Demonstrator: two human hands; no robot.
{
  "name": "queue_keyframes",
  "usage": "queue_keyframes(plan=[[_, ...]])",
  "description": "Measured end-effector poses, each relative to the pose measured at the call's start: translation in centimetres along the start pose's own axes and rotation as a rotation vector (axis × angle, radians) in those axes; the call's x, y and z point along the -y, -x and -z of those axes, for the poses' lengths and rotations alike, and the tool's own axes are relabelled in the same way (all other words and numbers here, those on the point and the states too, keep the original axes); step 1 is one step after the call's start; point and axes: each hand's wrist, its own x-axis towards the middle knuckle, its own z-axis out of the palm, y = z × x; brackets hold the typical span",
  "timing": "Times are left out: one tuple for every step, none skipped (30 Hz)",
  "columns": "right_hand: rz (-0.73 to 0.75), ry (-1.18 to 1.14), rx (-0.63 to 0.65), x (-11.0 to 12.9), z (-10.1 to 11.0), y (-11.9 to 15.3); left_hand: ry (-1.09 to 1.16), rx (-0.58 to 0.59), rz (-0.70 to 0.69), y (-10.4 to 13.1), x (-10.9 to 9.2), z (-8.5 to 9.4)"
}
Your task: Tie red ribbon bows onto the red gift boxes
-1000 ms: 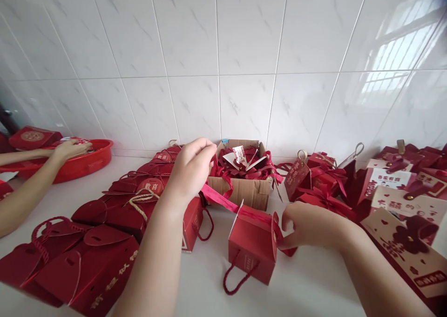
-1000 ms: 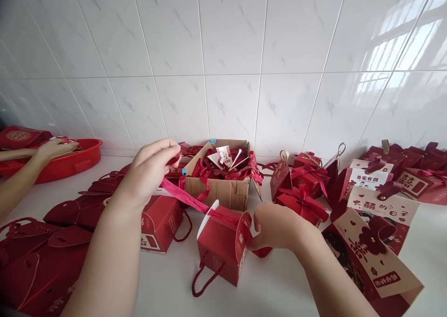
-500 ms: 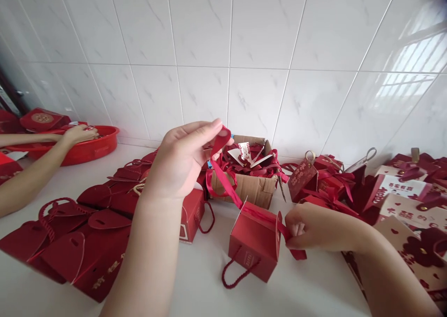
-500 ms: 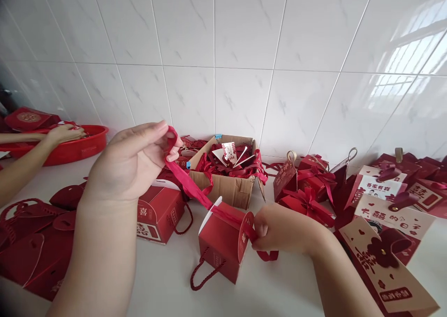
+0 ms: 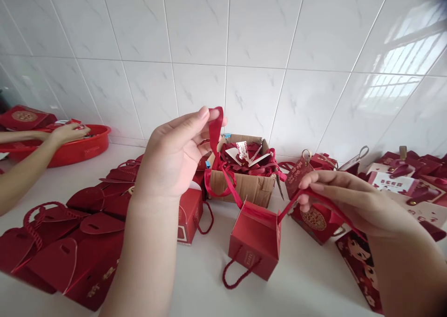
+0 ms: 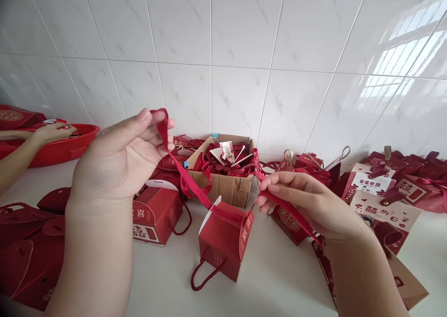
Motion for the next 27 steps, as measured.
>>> queue_keyframes(plan=[[0.012, -0.055, 0.018, -0.2, 0.1, -0.1, -0.003, 0.011, 0.007, 0.0, 0.0, 0.0], [0.017, -0.094, 0.044, -0.3, 0.2, -0.2, -0.011, 0.022, 0.013, 0.1, -0.1, 0.0], [0.019, -0.118, 0.070, -0.5, 0.3, -0.3, -0.024, 0.035, 0.021, 0.1, -0.1, 0.0], [0.019, -0.132, 0.087, -0.6, 0.4, -0.4, -0.042, 0.046, 0.024, 0.2, -0.1, 0.1], [0.022, -0.141, 0.089, -0.7, 0.5, -0.5, -0.066, 0.055, 0.021, 0.2, -0.1, 0.1], [0.029, -0.146, 0.075, -0.8, 0.5, -0.6, -0.094, 0.059, 0.014, 0.2, 0.0, 0.1], [0.041, -0.148, 0.052, -0.8, 0.5, -0.8, -0.122, 0.062, 0.001, 0.2, 0.1, 0.2], [0.056, -0.148, 0.019, -0.9, 0.5, -0.9, -0.148, 0.067, -0.014, 0.3, 0.2, 0.2], [0.075, -0.152, -0.019, -0.9, 0.4, -1.0, -0.170, 0.076, -0.032, 0.3, 0.3, 0.2], [0.098, -0.159, -0.059, -1.0, 0.4, -1.1, -0.188, 0.088, -0.052, 0.3, 0.4, 0.2], [0.122, -0.167, -0.097, -1.0, 0.3, -1.2, -0.205, 0.101, -0.074, 0.4, 0.4, 0.2], [0.146, -0.176, -0.134, -1.0, 0.3, -1.3, -0.223, 0.112, -0.095, 0.4, 0.5, 0.1], [0.167, -0.180, -0.173, -1.0, 0.2, -1.3, -0.238, 0.118, -0.113, 0.5, 0.5, 0.0], [0.186, -0.178, -0.210, -1.0, 0.2, -1.4, -0.250, 0.119, -0.123, 0.6, 0.5, -0.1], [0.203, -0.171, -0.247, -0.9, 0.1, -1.4, -0.260, 0.114, -0.128, 0.7, 0.5, -0.2], [0.216, -0.159, -0.281, -0.9, 0.0, -1.3, -0.265, 0.107, -0.127, 0.7, 0.5, -0.3], [0.228, -0.144, -0.311, -0.8, -0.1, -1.3, -0.267, 0.097, -0.124, 0.7, 0.5, -0.4], [0.239, -0.128, -0.336, -0.7, -0.2, -1.2, -0.268, 0.085, -0.123, 0.8, 0.5, -0.4], [0.248, -0.112, -0.354, -0.6, -0.4, -1.2, -0.271, 0.073, -0.125, 0.8, 0.5, -0.5], [0.256, -0.098, -0.368, -0.6, -0.5, -1.1, -0.274, 0.063, -0.129, 0.7, 0.5, -0.4], [0.261, -0.085, -0.377, -0.5, -0.6, -1.1, -0.276, 0.054, -0.136, 0.7, 0.6, -0.4], [0.266, -0.072, -0.382, -0.4, -0.7, -1.1, -0.281, 0.047, -0.140, 0.6, 0.6, -0.3], [0.266, -0.062, -0.385, -0.4, -0.7, -1.0, -0.289, 0.043, -0.140, 0.6, 0.7, -0.3], [0.268, -0.055, -0.385, -0.3, -0.7, -1.0, -0.301, 0.047, -0.130, 0.5, 0.8, -0.2], [0.274, -0.055, -0.386, -0.3, -0.7, -0.9, -0.314, 0.055, -0.113, 0.4, 0.9, -0.1], [0.283, -0.062, -0.393, -0.3, -0.7, -0.9, -0.328, 0.065, -0.093, 0.4, 1.0, 0.0], [0.294, -0.073, -0.405, -0.2, -0.6, -0.8, -0.341, 0.074, -0.072, 0.3, 1.1, 0.1]])
